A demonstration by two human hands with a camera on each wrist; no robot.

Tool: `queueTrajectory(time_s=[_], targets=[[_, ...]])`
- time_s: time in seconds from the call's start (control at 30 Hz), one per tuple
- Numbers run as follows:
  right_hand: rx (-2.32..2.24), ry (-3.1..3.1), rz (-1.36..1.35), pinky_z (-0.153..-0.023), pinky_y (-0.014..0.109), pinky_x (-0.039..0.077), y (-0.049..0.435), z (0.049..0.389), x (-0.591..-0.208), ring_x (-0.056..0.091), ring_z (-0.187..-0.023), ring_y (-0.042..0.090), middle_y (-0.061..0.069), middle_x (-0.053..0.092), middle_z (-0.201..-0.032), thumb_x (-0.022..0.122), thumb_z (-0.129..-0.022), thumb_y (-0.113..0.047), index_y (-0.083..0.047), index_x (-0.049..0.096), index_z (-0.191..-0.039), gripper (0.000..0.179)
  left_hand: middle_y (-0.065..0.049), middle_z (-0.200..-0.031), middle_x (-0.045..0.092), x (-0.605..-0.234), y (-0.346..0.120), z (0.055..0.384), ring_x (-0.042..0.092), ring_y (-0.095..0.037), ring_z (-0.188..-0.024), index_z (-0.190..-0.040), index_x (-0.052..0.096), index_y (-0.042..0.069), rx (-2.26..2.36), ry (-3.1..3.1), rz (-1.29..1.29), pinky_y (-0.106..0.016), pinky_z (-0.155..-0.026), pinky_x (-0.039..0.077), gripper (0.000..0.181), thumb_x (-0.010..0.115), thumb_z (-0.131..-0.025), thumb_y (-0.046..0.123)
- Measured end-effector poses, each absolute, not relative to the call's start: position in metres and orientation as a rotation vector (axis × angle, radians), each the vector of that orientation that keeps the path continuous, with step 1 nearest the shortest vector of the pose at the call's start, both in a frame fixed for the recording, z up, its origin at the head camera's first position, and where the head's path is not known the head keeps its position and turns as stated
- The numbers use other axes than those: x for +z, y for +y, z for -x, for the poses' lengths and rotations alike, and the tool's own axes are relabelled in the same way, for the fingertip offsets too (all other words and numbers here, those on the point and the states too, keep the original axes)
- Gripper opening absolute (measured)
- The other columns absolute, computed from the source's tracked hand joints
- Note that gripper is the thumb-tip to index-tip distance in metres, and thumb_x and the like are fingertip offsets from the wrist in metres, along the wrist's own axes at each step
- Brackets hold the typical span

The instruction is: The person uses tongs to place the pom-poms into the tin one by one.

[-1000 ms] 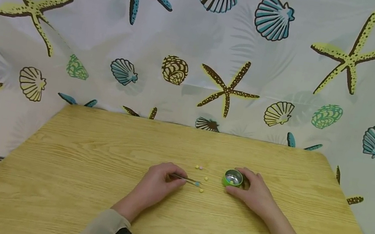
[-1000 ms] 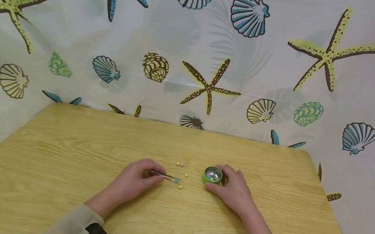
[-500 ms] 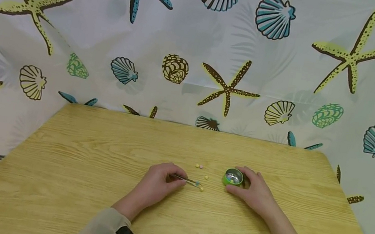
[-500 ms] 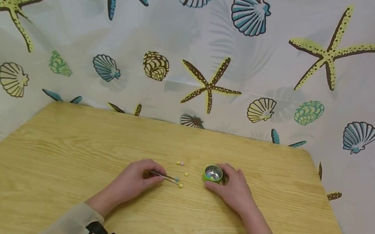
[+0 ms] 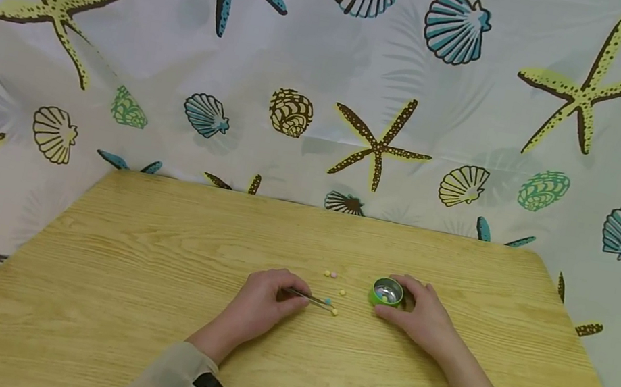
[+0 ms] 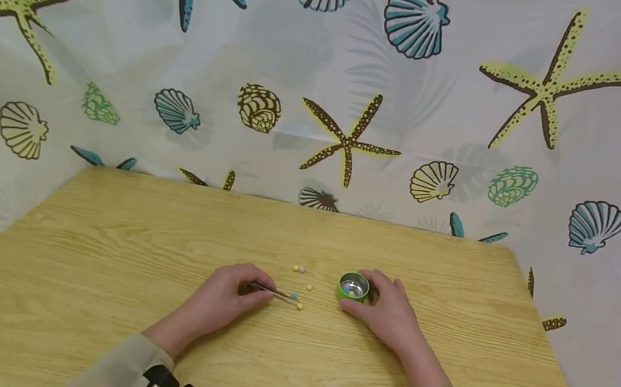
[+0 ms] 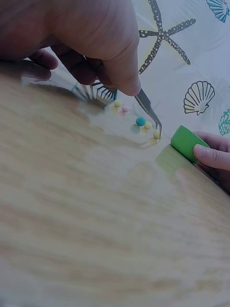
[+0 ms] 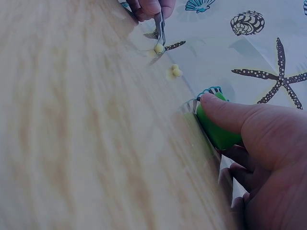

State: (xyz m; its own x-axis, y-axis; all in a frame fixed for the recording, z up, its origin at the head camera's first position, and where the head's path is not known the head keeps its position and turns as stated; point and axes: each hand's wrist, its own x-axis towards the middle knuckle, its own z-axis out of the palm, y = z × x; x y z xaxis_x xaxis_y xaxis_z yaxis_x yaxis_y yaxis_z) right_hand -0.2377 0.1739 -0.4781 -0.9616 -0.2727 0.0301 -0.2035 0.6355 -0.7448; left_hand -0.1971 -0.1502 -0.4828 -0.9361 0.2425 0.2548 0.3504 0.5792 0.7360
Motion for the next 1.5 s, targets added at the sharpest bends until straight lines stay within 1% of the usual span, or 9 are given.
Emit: queueTrajectory(time_s=[0.1, 0.2, 0.5, 0.73, 1.0, 1.2, 1.33, 1.37, 1.5], targets=[[-1.247, 2.767, 0.412, -0.130, 0.069, 0.014, 0.174, 0.238, -0.478, 0.035, -0.157, 0.052, 0.020, 0.060, -0.157, 0.087, -0.098, -0.037, -0.009, 0.064, -0.150, 0.063, 0.009, -0.099, 0.074, -0.483, -0.150, 0.197, 0.067, -0.010, -0.091, -0.106, 0.083, 0.018, -1.288, -2.679, 0.499, -0.037, -0.085, 0.058, 0.011, 0.085, -0.099, 0.010], [-1.252, 2.765, 0.418, -0.130, 0.069, 0.013, 0.174, 0.239, -0.478, 0.037, -0.156, 0.052, 0.019, 0.062, -0.155, 0.088, -0.098, -0.037, -0.009, 0.065, -0.149, 0.063, 0.009, -0.099, 0.074, -0.483, -0.150, 0.198, 0.067, -0.010, -0.090, -0.106, 0.083, 0.018, -1.294, -2.678, 0.491, -0.037, -0.085, 0.058, 0.011, 0.085, -0.099, 0.009], [-1.247, 2.767, 0.417, -0.129, 0.070, 0.016, 0.176, 0.238, -0.477, 0.032, -0.158, 0.053, 0.021, 0.057, -0.159, 0.088, -0.098, -0.038, -0.009, 0.064, -0.150, 0.064, 0.009, -0.102, 0.074, -0.481, -0.149, 0.200, 0.067, -0.010, -0.092, -0.108, 0.083, 0.019, -1.340, -2.642, 0.464, -0.038, -0.084, 0.057, 0.010, 0.083, -0.101, 0.012], [-1.248, 2.773, 0.433, -0.130, 0.068, 0.014, 0.177, 0.238, -0.477, 0.036, -0.157, 0.052, 0.021, 0.058, -0.159, 0.088, -0.098, -0.037, -0.008, 0.064, -0.150, 0.064, 0.008, -0.104, 0.075, -0.476, -0.145, 0.203, 0.067, -0.012, -0.097, -0.109, 0.083, 0.019, -1.288, -2.600, 0.443, -0.040, -0.087, 0.057, 0.009, 0.083, -0.102, 0.014], [-1.258, 2.765, 0.413, -0.129, 0.070, 0.018, 0.176, 0.237, -0.478, 0.027, -0.159, 0.056, 0.027, 0.048, -0.166, 0.088, -0.097, -0.038, -0.007, 0.063, -0.152, 0.069, 0.007, -0.105, 0.076, -0.467, -0.133, 0.205, 0.069, -0.012, -0.097, -0.111, 0.083, 0.018, -1.266, -2.579, 0.421, -0.043, -0.088, 0.056, 0.008, 0.083, -0.103, 0.017], [-1.267, 2.764, 0.436, -0.131, 0.067, 0.014, 0.176, 0.239, -0.480, 0.033, -0.158, 0.052, 0.023, 0.054, -0.162, 0.089, -0.097, -0.037, -0.008, 0.064, -0.151, 0.066, 0.005, -0.104, 0.078, -0.461, -0.118, 0.210, 0.070, -0.015, -0.097, -0.111, 0.084, 0.016, -1.230, -2.545, 0.407, -0.044, -0.090, 0.054, 0.009, 0.083, -0.103, 0.017], [-1.264, 2.769, 0.432, -0.130, 0.069, 0.016, 0.175, 0.240, -0.481, 0.034, -0.157, 0.052, 0.019, 0.060, -0.157, 0.088, -0.098, -0.037, -0.009, 0.065, -0.150, 0.063, 0.003, -0.103, 0.079, -0.458, -0.106, 0.213, 0.072, -0.017, -0.096, -0.110, 0.084, 0.015, -1.197, -2.515, 0.415, -0.045, -0.090, 0.054, 0.008, 0.084, -0.102, 0.016], [-1.265, 2.770, 0.433, -0.129, 0.070, 0.017, 0.175, 0.240, -0.481, 0.035, -0.157, 0.052, 0.019, 0.061, -0.156, 0.088, -0.098, -0.038, -0.010, 0.065, -0.149, 0.063, 0.003, -0.103, 0.079, -0.458, -0.103, 0.214, 0.072, -0.017, -0.096, -0.110, 0.085, 0.015, -1.185, -2.511, 0.420, -0.046, -0.092, 0.053, 0.008, 0.084, -0.102, 0.016], [-1.286, 2.764, 0.451, -0.131, 0.068, 0.013, 0.175, 0.239, -0.480, 0.043, -0.153, 0.049, 0.016, 0.066, -0.149, 0.088, -0.098, -0.035, -0.009, 0.066, -0.147, 0.060, 0.002, -0.105, 0.081, -0.455, -0.092, 0.214, 0.075, -0.019, -0.097, -0.110, 0.085, 0.015, -1.139, -2.505, 0.443, -0.056, -0.105, 0.049, 0.009, 0.085, -0.101, 0.017]])
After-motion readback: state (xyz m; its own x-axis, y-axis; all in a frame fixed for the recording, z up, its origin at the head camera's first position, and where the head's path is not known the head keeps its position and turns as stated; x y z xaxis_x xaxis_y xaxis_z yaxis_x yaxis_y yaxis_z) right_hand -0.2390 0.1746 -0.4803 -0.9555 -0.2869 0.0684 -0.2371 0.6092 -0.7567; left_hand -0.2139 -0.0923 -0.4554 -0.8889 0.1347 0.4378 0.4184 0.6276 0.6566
